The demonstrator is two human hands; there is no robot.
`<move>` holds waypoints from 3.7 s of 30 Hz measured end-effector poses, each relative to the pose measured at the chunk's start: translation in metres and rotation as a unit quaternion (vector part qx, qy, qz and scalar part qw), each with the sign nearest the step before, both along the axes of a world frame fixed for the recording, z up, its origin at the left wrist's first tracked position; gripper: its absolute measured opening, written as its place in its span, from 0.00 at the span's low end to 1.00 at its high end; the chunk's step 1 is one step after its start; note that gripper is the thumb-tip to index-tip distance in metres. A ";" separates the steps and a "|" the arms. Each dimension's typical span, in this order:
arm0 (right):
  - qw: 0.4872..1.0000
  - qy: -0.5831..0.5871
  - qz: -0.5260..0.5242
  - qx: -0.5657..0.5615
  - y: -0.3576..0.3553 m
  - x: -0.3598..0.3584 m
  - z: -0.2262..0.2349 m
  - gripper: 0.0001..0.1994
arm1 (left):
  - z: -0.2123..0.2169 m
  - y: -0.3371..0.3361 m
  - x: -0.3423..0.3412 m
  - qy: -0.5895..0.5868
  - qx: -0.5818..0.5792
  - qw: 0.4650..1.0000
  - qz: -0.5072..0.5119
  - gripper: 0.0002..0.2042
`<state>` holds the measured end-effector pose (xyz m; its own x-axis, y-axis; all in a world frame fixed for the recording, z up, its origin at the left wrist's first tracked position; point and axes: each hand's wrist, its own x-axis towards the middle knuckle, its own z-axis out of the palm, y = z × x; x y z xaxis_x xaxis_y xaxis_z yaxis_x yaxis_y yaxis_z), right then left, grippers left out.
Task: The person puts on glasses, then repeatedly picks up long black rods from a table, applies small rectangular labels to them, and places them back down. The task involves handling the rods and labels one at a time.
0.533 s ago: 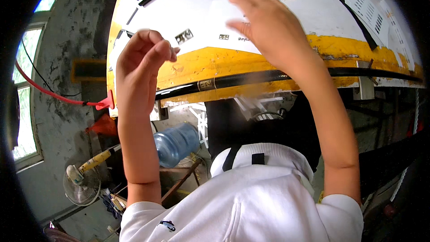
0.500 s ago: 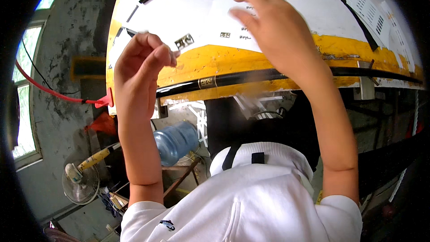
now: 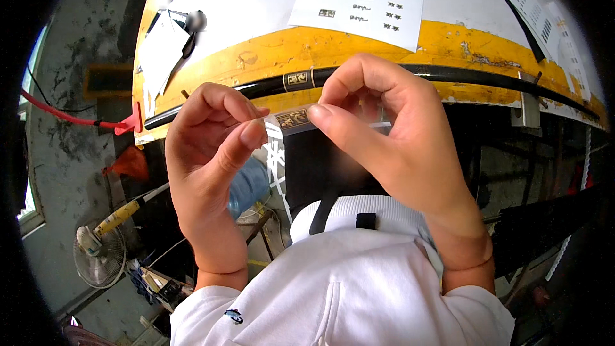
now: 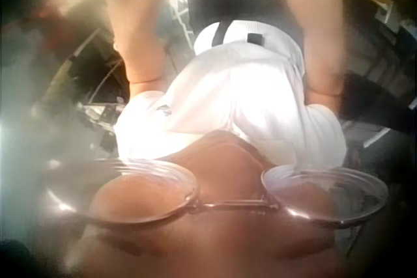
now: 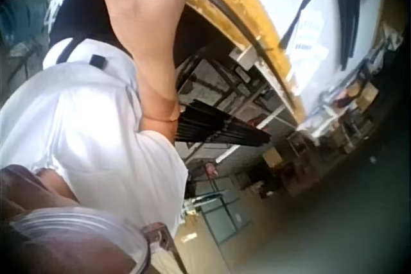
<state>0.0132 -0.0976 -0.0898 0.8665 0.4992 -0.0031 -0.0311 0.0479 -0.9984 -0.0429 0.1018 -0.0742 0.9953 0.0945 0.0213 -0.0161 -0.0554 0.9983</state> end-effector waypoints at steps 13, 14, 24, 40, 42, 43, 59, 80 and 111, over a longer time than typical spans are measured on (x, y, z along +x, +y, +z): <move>0.994 -0.045 -0.042 -0.095 0.009 -0.020 -0.013 0.04 | -0.023 0.000 -0.017 0.126 -0.030 0.991 0.029 0.10; 0.989 -0.072 -0.051 -0.120 0.009 -0.020 -0.014 0.04 | -0.027 0.000 -0.017 0.119 -0.019 0.992 0.036 0.10; 0.946 -0.210 -0.138 -0.204 0.038 -0.002 -0.029 0.06 | -0.031 0.006 0.006 0.090 0.044 0.990 0.101 0.09; 0.895 -0.276 -0.144 -0.318 0.049 0.011 -0.035 0.08 | -0.031 0.002 0.024 0.126 0.250 0.953 0.114 0.07; 0.894 -0.276 -0.142 -0.323 0.048 0.011 -0.035 0.08 | -0.031 0.002 0.024 0.121 0.249 0.954 0.114 0.07; 0.892 -0.278 -0.142 -0.327 0.048 0.011 -0.035 0.08 | -0.032 0.002 0.025 0.118 0.248 0.955 0.112 0.07; 0.887 -0.273 -0.127 -0.350 0.046 0.013 -0.031 0.09 | -0.035 0.003 0.024 0.110 0.254 0.955 0.105 0.08; 0.878 -0.352 -0.020 -0.323 0.028 -0.002 -0.030 0.22 | -0.035 0.003 0.024 0.123 0.255 0.953 0.106 0.07; 0.697 -0.479 -0.246 -0.474 -0.052 -0.006 -0.007 0.23 | 0.021 0.004 -0.006 -0.019 0.585 0.810 -0.037 0.26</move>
<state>0.0076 -0.1494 -0.0964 0.7628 0.3088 0.5681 0.4592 -0.8773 -0.1397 -0.0492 0.1062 -0.0533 0.9939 -0.0715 0.0840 -0.0913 -0.9608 0.2617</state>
